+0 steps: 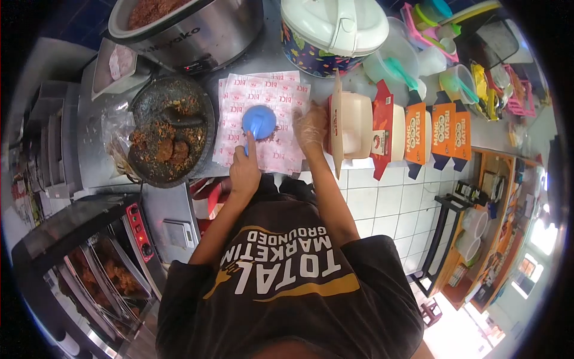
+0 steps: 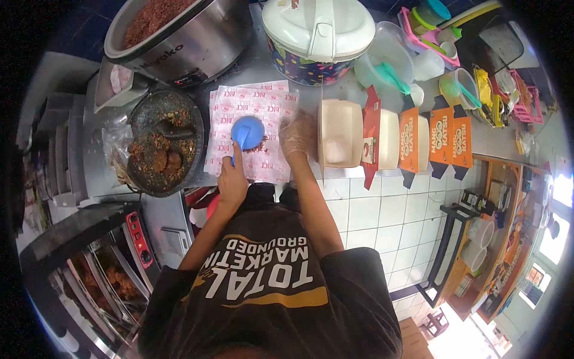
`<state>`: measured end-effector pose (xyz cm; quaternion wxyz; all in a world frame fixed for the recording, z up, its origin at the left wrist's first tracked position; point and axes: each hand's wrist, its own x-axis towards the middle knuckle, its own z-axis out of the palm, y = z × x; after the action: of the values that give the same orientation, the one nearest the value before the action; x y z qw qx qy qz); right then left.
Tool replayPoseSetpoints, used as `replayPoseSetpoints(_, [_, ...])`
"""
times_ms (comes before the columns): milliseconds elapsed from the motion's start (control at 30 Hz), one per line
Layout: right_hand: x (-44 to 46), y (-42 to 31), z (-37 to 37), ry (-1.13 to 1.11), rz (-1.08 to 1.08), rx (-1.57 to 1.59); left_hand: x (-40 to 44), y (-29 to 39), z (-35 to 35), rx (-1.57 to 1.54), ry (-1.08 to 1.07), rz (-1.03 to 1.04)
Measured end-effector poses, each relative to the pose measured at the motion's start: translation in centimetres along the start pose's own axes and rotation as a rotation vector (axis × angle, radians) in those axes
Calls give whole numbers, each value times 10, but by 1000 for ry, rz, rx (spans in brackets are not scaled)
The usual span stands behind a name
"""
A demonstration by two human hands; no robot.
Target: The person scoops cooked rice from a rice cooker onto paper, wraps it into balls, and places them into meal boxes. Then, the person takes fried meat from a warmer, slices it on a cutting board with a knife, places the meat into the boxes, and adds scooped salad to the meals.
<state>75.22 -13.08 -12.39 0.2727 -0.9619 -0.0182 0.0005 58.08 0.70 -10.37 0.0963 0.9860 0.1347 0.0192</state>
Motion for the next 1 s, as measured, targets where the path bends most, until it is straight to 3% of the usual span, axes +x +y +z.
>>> replayPoseSetpoints(300, [-6,14,20,134,-86,53,-4,-16,1,-59,99,81])
replayPoseSetpoints(400, [-3,12,18,145,-72,148,2,-11,-11,-105,26,55])
replayPoseSetpoints(500, [9,1,2,18,27,248,8,-14,-33,-255,72,-13])
replayPoseSetpoints(600, [25,-3,-4,-33,86,295,65,-29,-110,-391,462,36])
replayPoseSetpoints(667, [32,2,-2,16,14,277,119,-43,-170,-229,575,-22])
replayPoseSetpoints(700, [34,5,0,68,-51,254,149,-59,-182,-172,720,55])
replayPoseSetpoints(800, [37,7,1,124,-193,137,205,-74,-229,-121,768,114])
replayPoseSetpoints(867, [35,5,-4,92,-150,145,227,-82,-247,-121,948,151])
replayPoseSetpoints(1000, [31,2,-9,112,-141,248,261,-113,-259,115,917,78])
